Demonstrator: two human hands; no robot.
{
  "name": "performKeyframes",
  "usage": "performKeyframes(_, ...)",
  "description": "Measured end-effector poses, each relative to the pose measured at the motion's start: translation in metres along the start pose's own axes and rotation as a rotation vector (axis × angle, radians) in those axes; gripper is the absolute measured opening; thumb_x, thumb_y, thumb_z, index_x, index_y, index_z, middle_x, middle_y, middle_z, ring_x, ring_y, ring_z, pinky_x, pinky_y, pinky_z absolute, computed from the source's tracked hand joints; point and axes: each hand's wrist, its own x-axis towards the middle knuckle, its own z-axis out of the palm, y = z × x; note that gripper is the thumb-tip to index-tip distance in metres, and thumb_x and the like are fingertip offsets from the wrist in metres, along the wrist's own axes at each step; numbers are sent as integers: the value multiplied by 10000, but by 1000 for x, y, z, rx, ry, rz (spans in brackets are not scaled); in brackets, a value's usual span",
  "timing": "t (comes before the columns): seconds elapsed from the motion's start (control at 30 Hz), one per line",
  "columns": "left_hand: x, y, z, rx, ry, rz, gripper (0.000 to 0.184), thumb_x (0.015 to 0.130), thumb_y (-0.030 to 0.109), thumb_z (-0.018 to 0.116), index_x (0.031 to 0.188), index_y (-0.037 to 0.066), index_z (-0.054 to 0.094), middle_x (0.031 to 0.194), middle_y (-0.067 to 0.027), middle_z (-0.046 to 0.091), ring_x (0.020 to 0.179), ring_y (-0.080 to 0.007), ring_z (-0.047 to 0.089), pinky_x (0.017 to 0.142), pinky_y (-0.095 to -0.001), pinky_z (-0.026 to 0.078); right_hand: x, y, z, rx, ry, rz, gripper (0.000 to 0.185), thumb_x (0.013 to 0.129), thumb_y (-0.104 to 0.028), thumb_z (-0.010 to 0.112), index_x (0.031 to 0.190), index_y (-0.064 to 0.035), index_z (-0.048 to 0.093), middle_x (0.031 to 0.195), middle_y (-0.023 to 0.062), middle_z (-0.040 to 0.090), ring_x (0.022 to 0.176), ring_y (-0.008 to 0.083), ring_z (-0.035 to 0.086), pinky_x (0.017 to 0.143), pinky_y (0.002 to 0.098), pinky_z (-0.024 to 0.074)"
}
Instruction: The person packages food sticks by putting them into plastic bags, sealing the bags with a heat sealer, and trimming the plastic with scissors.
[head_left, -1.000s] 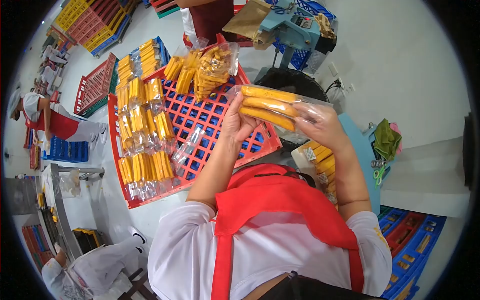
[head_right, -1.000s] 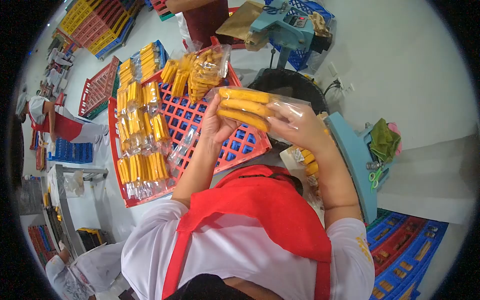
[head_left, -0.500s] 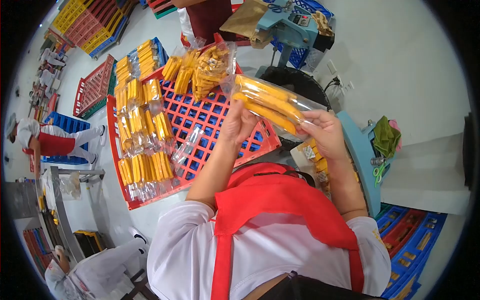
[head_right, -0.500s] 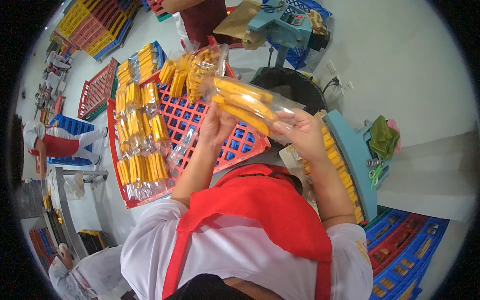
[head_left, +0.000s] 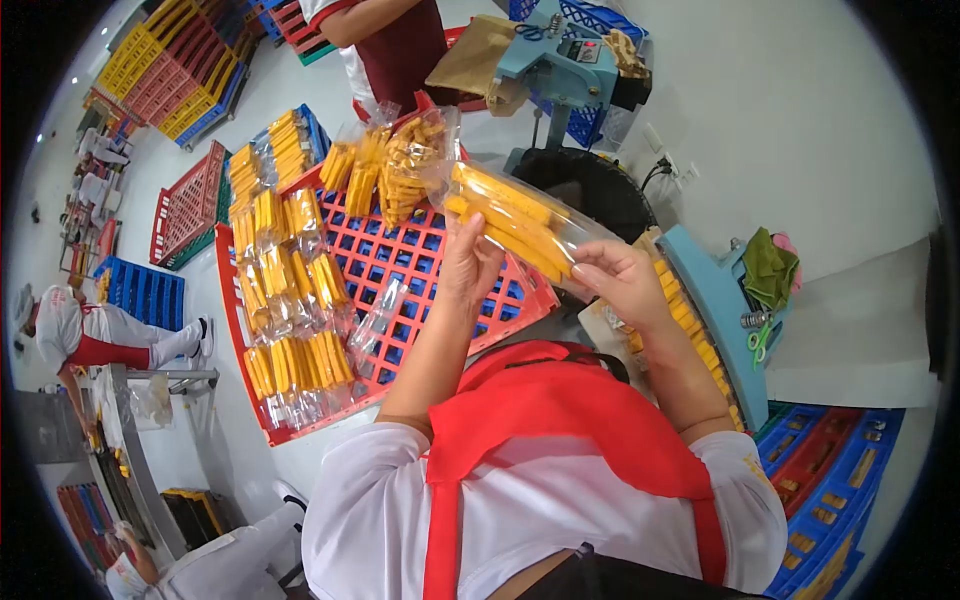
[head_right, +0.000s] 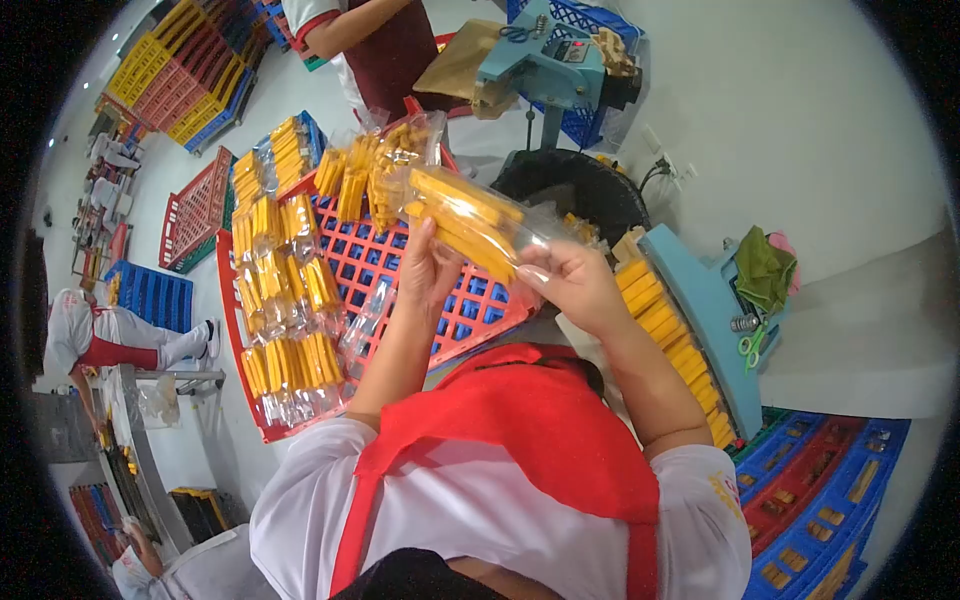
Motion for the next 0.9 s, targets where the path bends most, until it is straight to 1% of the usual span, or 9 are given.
performKeyframes(0.07,0,2,2,13,6,9,577,772,52,544,1248,161,237,1183,-35,406,1120,-183,396,963,-354,319,1,-3,16,257,80,-73,233,780,-36,569,1003,29,557,902,56,576,831,85,534,708,220,443)
performKeyframes(0.17,4,3,-2,23,-34,7,570,779,40,531,1246,167,228,1186,-33,401,1108,-184,409,962,-342,322,5,10,10,-36,15,-178,296,771,-33,578,1058,26,538,984,70,563,890,105,526,760,236,435)
performKeyframes(0.3,5,10,8,-49,-5,-36,443,814,158,524,1209,115,329,1167,-58,443,1087,-204,430,940,-365,341,1,6,12,134,61,-105,325,750,-48,604,1062,16,541,1009,70,569,893,102,526,773,235,428)
performKeyframes(0.37,7,13,7,-148,10,-93,406,824,205,521,1186,91,376,1154,-70,464,1075,-214,440,930,-374,350,-1,7,7,-207,12,-149,342,739,-56,611,1066,9,538,994,77,584,879,103,538,771,238,428)
performKeyframes(0.43,17,14,-2,-81,158,-17,475,826,332,494,1188,45,385,1179,-128,451,1086,-284,432,939,-425,330,-2,3,8,-284,-10,-192,339,735,-59,612,1059,10,538,975,88,590,866,110,547,762,239,430)
performKeyframes(0.7,27,14,-11,-136,260,-132,262,819,217,527,1012,42,512,1009,-92,551,948,-231,523,850,-385,416,-4,1,3,-447,-28,-210,329,724,-102,612,1025,9,539,929,107,599,826,131,569,717,247,438)
performKeyframes(0.8,27,13,-6,-121,257,-130,269,817,225,531,1017,47,509,1002,-86,552,937,-225,528,845,-378,420,-5,4,2,-317,-43,-42,355,736,-117,594,1067,-8,527,902,96,599,777,114,568,683,245,439)
performKeyframes(0.87,27,12,-2,-90,230,-145,275,821,235,528,1026,54,506,1001,-83,552,940,-221,528,841,-373,423,1,2,8,-464,33,-352,387,748,-113,576,1115,-14,504,856,84,590,709,88,549,649,233,434)
performKeyframes(0.9,26,11,-3,-91,233,-146,275,821,235,528,1026,54,506,1001,-83,552,940,-221,528,841,-373,423,1,0,6,-464,33,-349,387,748,-113,576,1115,-14,504,856,84,590,709,88,549,649,233,434)
